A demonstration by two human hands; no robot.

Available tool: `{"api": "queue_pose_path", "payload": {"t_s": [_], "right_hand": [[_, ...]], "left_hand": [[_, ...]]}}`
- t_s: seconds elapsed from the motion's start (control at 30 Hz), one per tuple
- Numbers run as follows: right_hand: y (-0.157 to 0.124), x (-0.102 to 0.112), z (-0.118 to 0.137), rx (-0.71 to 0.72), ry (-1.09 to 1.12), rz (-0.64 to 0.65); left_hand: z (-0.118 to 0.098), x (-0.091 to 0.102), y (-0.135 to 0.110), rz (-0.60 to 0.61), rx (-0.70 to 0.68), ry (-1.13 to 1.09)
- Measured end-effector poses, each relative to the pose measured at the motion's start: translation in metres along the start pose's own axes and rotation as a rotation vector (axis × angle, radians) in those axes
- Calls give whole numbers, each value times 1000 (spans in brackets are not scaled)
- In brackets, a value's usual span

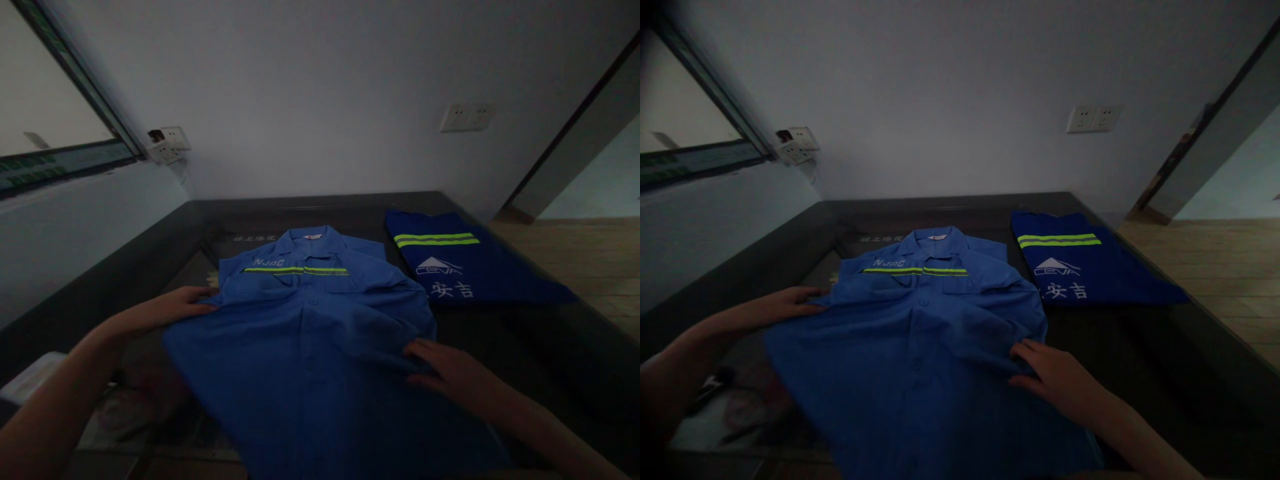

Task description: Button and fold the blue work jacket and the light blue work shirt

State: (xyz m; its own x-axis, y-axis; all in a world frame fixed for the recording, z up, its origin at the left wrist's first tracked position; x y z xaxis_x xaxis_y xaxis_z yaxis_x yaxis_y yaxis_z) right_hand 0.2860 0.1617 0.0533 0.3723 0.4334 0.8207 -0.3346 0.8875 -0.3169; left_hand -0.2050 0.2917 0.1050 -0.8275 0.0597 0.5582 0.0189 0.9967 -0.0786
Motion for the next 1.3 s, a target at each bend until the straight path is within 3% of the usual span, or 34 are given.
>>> {"api": "queue_pose_path", "payload": {"t_s": [0.07, 0.1, 0.2, 0.3, 0.4, 0.47, 0.53, 0.7, 1.07, 1.2, 1.3], "right_hand": [[-5, 16, 11, 50, 32, -3], [-4, 26, 17, 78, 39, -41], [15, 56, 37, 165, 65, -268], [57, 60, 54, 240, 56, -413], [110, 37, 59, 224, -83, -422], [139, 19, 52, 164, -193, -376], [158, 6, 38, 115, -263, -326], [177, 5, 5, 73, -303, -309], [223, 40, -27, -121, -428, -334], [231, 50, -22, -180, -469, -366], [227, 54, -4, -201, -482, -407]], "left_hand": [[2, 7, -1, 249, 20, 284], [1, 10, -3, 298, 7, 422], [-24, 1, -4, 115, -163, 655], [-57, -48, -3, 1, -466, 654], [-64, -118, 7, 104, -667, 679], [-51, -154, 20, 161, -654, 778], [-33, -174, 34, 192, -585, 854], [-18, -182, 54, 237, -574, 878], [-48, -202, 119, 282, -433, 907], [-58, -208, 128, 196, -413, 940], [-69, -209, 118, 19, -515, 966]]}}
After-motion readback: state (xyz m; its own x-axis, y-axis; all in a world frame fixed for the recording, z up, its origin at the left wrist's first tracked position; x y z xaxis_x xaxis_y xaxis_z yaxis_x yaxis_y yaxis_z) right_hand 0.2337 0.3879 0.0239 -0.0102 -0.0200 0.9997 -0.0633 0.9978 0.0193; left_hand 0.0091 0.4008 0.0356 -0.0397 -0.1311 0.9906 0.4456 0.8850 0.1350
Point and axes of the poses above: each hand's wrist, its own y-axis towards the middle knuckle, its own x-axis out of the back of the hand, z = x × y, the point moved 5 cm from there along y, towards the middle knuckle, and after that the axes turned 7 degrees about -x, right-handed, at the moved point
